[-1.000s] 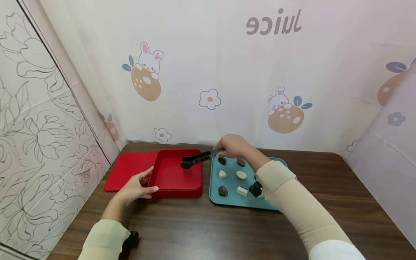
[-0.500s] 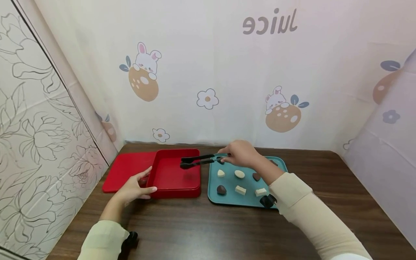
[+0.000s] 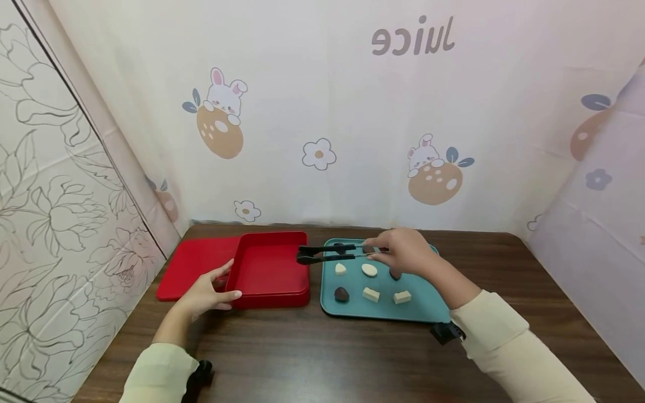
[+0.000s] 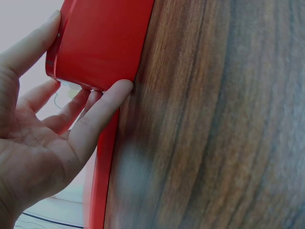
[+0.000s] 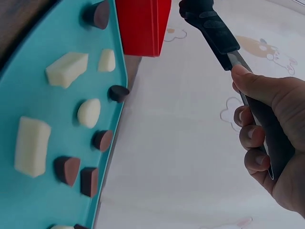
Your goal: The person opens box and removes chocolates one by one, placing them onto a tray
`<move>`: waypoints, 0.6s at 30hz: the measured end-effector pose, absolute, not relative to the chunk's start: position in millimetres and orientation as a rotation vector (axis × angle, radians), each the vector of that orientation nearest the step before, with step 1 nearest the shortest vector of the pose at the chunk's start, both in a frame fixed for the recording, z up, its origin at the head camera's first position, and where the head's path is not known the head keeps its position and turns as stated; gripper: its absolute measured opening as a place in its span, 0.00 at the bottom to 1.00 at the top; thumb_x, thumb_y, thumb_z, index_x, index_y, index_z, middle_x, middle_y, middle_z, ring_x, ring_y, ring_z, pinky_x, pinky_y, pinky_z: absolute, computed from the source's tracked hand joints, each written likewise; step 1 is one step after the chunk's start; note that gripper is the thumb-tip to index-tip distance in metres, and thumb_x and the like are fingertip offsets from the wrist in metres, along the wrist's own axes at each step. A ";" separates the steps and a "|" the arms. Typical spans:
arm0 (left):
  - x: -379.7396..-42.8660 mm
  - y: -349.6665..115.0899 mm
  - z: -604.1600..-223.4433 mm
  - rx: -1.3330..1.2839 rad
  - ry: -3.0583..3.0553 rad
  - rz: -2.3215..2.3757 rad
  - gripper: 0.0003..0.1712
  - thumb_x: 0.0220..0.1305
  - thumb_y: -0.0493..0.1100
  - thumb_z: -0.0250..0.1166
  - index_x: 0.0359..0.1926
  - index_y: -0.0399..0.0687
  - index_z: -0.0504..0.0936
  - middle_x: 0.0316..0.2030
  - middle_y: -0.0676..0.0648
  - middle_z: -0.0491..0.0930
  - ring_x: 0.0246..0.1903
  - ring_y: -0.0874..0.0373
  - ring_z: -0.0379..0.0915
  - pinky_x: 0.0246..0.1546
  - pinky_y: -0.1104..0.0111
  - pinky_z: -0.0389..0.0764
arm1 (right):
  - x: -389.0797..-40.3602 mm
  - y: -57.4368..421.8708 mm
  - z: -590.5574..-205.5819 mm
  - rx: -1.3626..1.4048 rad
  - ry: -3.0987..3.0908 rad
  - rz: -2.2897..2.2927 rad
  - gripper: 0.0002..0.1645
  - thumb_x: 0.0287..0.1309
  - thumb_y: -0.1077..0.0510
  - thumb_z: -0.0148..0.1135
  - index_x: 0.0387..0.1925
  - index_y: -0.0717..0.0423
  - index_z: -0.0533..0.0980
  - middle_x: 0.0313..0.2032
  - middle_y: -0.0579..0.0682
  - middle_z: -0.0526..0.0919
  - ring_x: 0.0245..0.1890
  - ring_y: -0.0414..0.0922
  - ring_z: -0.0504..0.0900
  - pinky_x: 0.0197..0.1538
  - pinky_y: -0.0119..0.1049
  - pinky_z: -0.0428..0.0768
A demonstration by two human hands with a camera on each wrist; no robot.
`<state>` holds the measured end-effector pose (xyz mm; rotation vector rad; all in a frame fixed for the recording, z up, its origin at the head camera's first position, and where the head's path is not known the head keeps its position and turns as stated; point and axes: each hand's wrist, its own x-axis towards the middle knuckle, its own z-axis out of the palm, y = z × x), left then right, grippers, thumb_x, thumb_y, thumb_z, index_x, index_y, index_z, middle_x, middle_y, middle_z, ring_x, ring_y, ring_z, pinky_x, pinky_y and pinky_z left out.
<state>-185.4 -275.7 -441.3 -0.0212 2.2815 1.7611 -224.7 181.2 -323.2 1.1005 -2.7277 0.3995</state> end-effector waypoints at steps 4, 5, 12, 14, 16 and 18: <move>-185.6 -276.1 -442.4 -0.023 2.279 1.763 0.56 0.54 0.41 0.75 0.77 0.51 0.50 0.68 0.31 0.54 0.64 0.32 0.55 0.39 0.53 0.84 | -216.5 191.8 -324.1 1.070 -2.745 0.392 0.18 0.55 0.54 0.71 0.50 0.48 0.84 0.31 0.41 0.86 0.17 0.30 0.68 0.18 0.30 0.67; -185.5 -276.1 -442.7 -0.022 2.281 1.761 0.56 0.54 0.41 0.75 0.77 0.51 0.50 0.68 0.31 0.55 0.64 0.32 0.55 0.39 0.53 0.84 | -214.6 194.3 -324.4 1.066 -2.735 0.393 0.18 0.55 0.54 0.72 0.49 0.49 0.84 0.30 0.41 0.86 0.17 0.30 0.68 0.18 0.29 0.67; -184.7 -275.9 -442.9 -0.019 2.281 1.761 0.57 0.53 0.42 0.75 0.77 0.51 0.50 0.68 0.30 0.55 0.63 0.32 0.55 0.39 0.53 0.84 | -198.4 213.0 -325.9 1.017 -2.709 0.404 0.19 0.53 0.57 0.73 0.49 0.54 0.84 0.33 0.45 0.87 0.20 0.31 0.73 0.19 0.29 0.68; -184.7 -275.9 -442.6 -0.018 2.282 1.760 0.57 0.53 0.42 0.75 0.77 0.51 0.50 0.68 0.30 0.55 0.63 0.32 0.55 0.39 0.53 0.84 | -193.6 219.4 -327.3 0.991 -2.720 0.417 0.19 0.53 0.57 0.72 0.49 0.53 0.84 0.27 0.42 0.85 0.18 0.31 0.68 0.18 0.29 0.65; -184.7 -275.9 -442.4 -0.019 2.287 1.757 0.57 0.53 0.42 0.75 0.77 0.51 0.50 0.68 0.30 0.55 0.63 0.32 0.56 0.39 0.53 0.84 | -188.8 226.0 -329.5 0.966 -2.712 0.432 0.19 0.53 0.57 0.73 0.49 0.53 0.84 0.24 0.38 0.82 0.18 0.31 0.67 0.18 0.29 0.64; -184.4 -275.8 -442.0 -0.018 2.291 1.754 0.56 0.54 0.42 0.75 0.77 0.51 0.50 0.68 0.30 0.55 0.63 0.31 0.56 0.39 0.53 0.85 | -184.0 232.6 -332.7 0.930 -2.713 0.439 0.19 0.53 0.56 0.73 0.49 0.53 0.84 0.17 0.33 0.74 0.16 0.31 0.64 0.17 0.29 0.63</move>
